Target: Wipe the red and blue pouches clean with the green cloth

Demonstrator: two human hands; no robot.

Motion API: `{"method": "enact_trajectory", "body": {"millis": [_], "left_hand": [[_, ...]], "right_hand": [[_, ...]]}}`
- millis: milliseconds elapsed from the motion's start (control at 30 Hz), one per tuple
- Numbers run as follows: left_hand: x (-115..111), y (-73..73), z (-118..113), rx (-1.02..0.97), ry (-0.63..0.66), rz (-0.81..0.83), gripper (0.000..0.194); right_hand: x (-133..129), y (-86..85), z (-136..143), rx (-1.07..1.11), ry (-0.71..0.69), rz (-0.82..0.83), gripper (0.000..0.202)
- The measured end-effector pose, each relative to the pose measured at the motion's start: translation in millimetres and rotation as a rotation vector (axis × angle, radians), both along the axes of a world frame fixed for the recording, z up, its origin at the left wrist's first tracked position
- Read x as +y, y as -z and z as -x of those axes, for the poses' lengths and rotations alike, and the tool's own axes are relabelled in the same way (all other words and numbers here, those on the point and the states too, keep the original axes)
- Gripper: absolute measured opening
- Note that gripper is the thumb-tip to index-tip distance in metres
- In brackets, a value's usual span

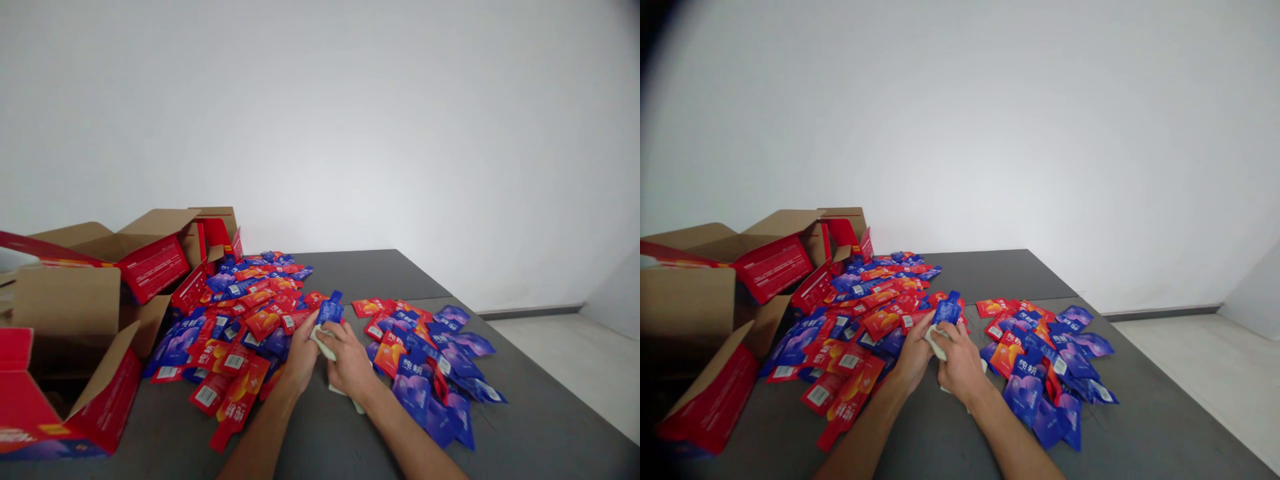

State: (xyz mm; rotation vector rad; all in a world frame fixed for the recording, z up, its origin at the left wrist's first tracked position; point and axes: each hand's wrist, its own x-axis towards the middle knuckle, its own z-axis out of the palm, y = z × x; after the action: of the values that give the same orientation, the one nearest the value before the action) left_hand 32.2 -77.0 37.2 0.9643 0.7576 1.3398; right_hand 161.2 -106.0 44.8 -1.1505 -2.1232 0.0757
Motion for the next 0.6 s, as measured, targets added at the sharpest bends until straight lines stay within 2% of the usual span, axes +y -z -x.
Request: {"method": "enact_trajectory", "body": {"millis": [167,300,467,600], "left_hand": [[-1,-6.2,1,-0.066,0.0,0.047,0.059],[0,-7.8,3,-0.151,-0.004,0.056,0.055],[3,-9.8,7,-0.211,-0.023,0.056,0.047],[4,-2.3,5,-0.141,-0.065,0.066,0.055]], "right_hand": [[5,5.2,-2,0.156,0.004,-0.052,0.056],[12,5.1,-14,0.327,0.113,-0.12,0.042],[14,4.4,-18,0.462,0.228,-0.051,0.037],[9,5.0,-10,0.513,0.185,0.01,0.039]]}}
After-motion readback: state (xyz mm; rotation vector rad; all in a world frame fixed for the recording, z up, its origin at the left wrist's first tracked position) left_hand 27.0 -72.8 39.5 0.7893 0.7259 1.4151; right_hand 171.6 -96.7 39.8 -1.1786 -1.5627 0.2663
